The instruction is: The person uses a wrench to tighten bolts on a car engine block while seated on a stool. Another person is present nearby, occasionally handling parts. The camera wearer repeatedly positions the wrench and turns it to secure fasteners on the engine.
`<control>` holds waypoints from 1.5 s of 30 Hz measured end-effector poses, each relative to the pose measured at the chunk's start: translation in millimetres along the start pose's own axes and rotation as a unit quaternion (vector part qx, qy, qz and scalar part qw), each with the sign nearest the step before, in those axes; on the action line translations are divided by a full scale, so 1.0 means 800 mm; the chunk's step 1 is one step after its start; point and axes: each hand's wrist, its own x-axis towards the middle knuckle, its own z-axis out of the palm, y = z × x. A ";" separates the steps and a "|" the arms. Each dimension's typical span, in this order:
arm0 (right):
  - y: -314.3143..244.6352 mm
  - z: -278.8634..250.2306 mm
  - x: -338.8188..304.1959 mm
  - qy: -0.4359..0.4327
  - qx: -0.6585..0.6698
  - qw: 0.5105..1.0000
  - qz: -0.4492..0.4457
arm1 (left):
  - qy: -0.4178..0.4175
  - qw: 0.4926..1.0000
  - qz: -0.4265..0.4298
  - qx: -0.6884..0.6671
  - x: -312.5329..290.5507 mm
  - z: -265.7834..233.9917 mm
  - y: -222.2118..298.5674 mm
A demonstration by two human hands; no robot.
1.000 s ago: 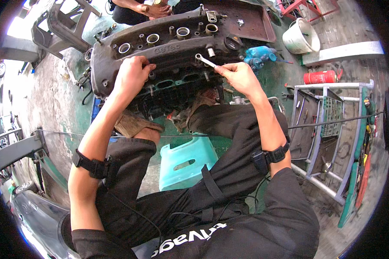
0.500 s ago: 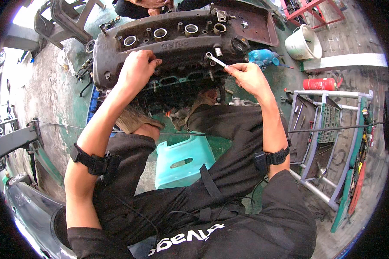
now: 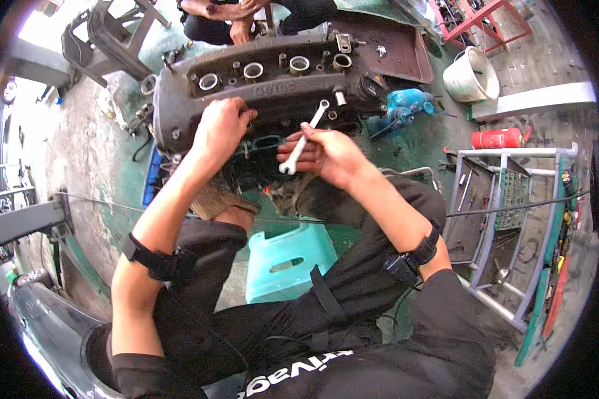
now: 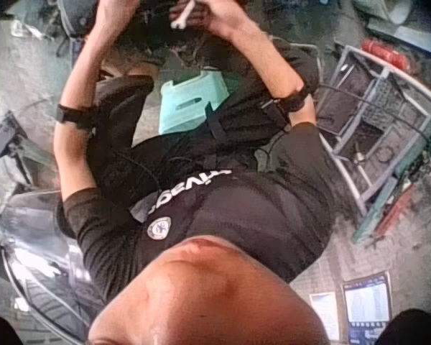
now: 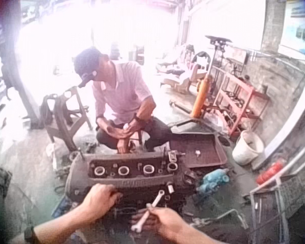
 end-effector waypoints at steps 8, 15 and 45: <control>0.002 0.015 0.011 -0.094 0.115 0.988 -0.041 | -0.002 1.000 -0.013 0.002 0.002 -0.003 0.007; -0.030 -0.019 -0.044 -0.036 -0.290 0.953 -0.078 | -0.006 1.000 -0.011 0.021 -0.001 -0.002 0.007; 0.014 -0.013 0.024 -0.110 0.075 0.991 -0.012 | 0.004 1.000 -0.005 0.000 -0.003 -0.002 0.006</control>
